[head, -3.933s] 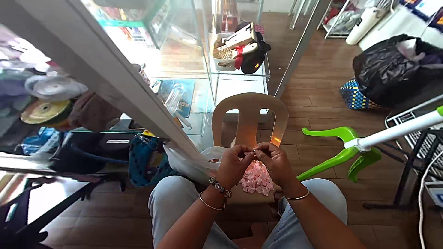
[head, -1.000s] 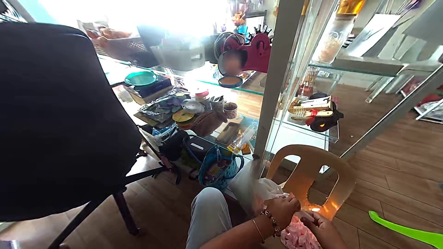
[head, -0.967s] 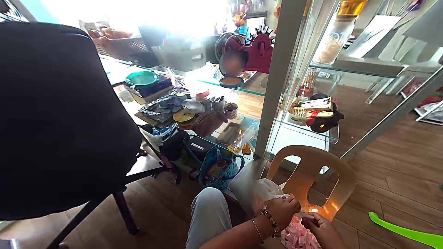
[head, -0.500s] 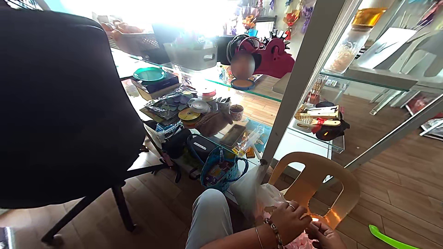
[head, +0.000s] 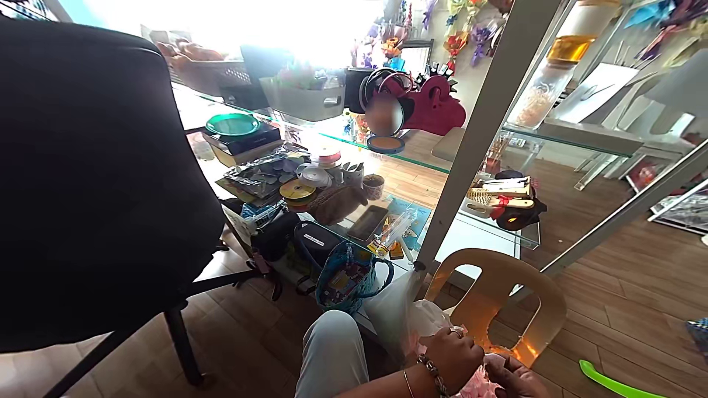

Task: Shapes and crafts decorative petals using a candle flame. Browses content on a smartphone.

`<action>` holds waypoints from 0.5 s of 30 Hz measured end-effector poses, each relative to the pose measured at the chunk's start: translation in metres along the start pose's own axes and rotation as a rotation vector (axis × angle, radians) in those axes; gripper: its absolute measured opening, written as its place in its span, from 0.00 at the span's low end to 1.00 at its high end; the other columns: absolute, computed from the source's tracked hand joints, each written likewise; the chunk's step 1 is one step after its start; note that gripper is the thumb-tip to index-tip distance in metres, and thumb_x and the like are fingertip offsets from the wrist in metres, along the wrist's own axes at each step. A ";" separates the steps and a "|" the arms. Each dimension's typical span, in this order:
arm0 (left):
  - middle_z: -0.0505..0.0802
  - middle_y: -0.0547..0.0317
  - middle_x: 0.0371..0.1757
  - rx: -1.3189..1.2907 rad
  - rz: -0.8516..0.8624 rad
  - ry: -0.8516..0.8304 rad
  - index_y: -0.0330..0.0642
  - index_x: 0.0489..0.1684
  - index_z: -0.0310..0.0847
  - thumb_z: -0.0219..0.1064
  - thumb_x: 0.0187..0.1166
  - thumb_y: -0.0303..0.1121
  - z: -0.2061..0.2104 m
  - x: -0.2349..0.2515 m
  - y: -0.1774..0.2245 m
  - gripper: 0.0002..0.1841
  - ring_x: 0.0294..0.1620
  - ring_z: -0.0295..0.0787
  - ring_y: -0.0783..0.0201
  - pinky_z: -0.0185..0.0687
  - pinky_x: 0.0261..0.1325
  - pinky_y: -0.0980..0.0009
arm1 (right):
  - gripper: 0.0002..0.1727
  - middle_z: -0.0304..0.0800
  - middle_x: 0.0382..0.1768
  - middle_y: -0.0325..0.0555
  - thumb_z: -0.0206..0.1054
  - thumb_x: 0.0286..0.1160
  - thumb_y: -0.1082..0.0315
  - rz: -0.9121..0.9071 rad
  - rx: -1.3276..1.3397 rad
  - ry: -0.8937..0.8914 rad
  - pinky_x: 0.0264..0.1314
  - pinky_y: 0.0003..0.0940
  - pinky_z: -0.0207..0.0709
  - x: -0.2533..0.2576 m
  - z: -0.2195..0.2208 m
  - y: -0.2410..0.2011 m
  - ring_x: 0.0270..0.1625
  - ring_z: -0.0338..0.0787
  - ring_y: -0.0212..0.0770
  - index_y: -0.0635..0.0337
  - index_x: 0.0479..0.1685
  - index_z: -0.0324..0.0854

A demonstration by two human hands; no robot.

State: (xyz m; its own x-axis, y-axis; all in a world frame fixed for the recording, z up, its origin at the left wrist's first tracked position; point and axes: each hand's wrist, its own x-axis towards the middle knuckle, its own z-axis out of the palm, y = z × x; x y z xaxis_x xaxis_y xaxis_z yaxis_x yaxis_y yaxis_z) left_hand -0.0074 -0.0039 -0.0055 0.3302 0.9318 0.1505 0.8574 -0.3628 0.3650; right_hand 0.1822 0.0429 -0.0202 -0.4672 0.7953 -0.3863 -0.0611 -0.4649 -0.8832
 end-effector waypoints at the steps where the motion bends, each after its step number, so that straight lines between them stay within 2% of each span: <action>1: 0.94 0.43 0.49 -0.065 -0.042 -0.041 0.36 0.51 0.88 0.58 0.88 0.32 -0.003 0.000 0.000 0.13 0.56 0.91 0.44 0.82 0.57 0.47 | 0.06 0.94 0.35 0.35 0.64 0.80 0.76 -0.005 0.006 -0.002 0.32 0.22 0.82 0.000 0.000 0.000 0.32 0.90 0.26 0.54 0.43 0.83; 4: 0.93 0.44 0.58 -0.313 -0.216 -0.237 0.40 0.61 0.87 0.58 0.89 0.40 -0.015 0.004 -0.001 0.17 0.63 0.89 0.43 0.79 0.65 0.41 | 0.07 0.95 0.35 0.37 0.64 0.80 0.77 -0.009 0.013 -0.005 0.31 0.22 0.81 0.000 -0.001 0.003 0.32 0.90 0.27 0.55 0.41 0.85; 7: 0.93 0.44 0.56 -0.537 -0.276 -0.329 0.38 0.62 0.87 0.61 0.88 0.40 -0.021 0.007 -0.006 0.17 0.62 0.88 0.45 0.76 0.68 0.39 | 0.08 0.94 0.33 0.38 0.64 0.78 0.78 -0.016 0.010 -0.001 0.29 0.23 0.81 -0.004 -0.004 0.004 0.31 0.89 0.28 0.56 0.40 0.85; 10: 0.93 0.42 0.54 -0.704 -0.255 -0.357 0.33 0.62 0.86 0.63 0.88 0.37 -0.022 0.008 -0.007 0.17 0.59 0.89 0.48 0.76 0.69 0.45 | 0.09 0.94 0.33 0.37 0.62 0.78 0.78 -0.040 -0.005 -0.018 0.30 0.23 0.80 -0.009 -0.006 0.003 0.31 0.89 0.27 0.56 0.39 0.86; 15: 0.93 0.45 0.49 -0.896 -0.273 -0.310 0.31 0.61 0.85 0.64 0.87 0.35 -0.027 0.011 -0.004 0.16 0.46 0.88 0.61 0.81 0.59 0.60 | 0.08 0.94 0.33 0.36 0.63 0.79 0.76 -0.116 -0.044 0.024 0.29 0.22 0.80 -0.018 -0.007 -0.005 0.31 0.89 0.27 0.54 0.39 0.87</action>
State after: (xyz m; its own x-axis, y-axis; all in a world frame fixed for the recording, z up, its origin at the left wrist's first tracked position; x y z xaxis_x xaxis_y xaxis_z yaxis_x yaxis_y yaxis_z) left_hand -0.0182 0.0080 0.0195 0.3639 0.8991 -0.2435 0.3453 0.1126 0.9317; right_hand 0.1975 0.0335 -0.0106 -0.4382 0.8518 -0.2870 -0.0739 -0.3523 -0.9330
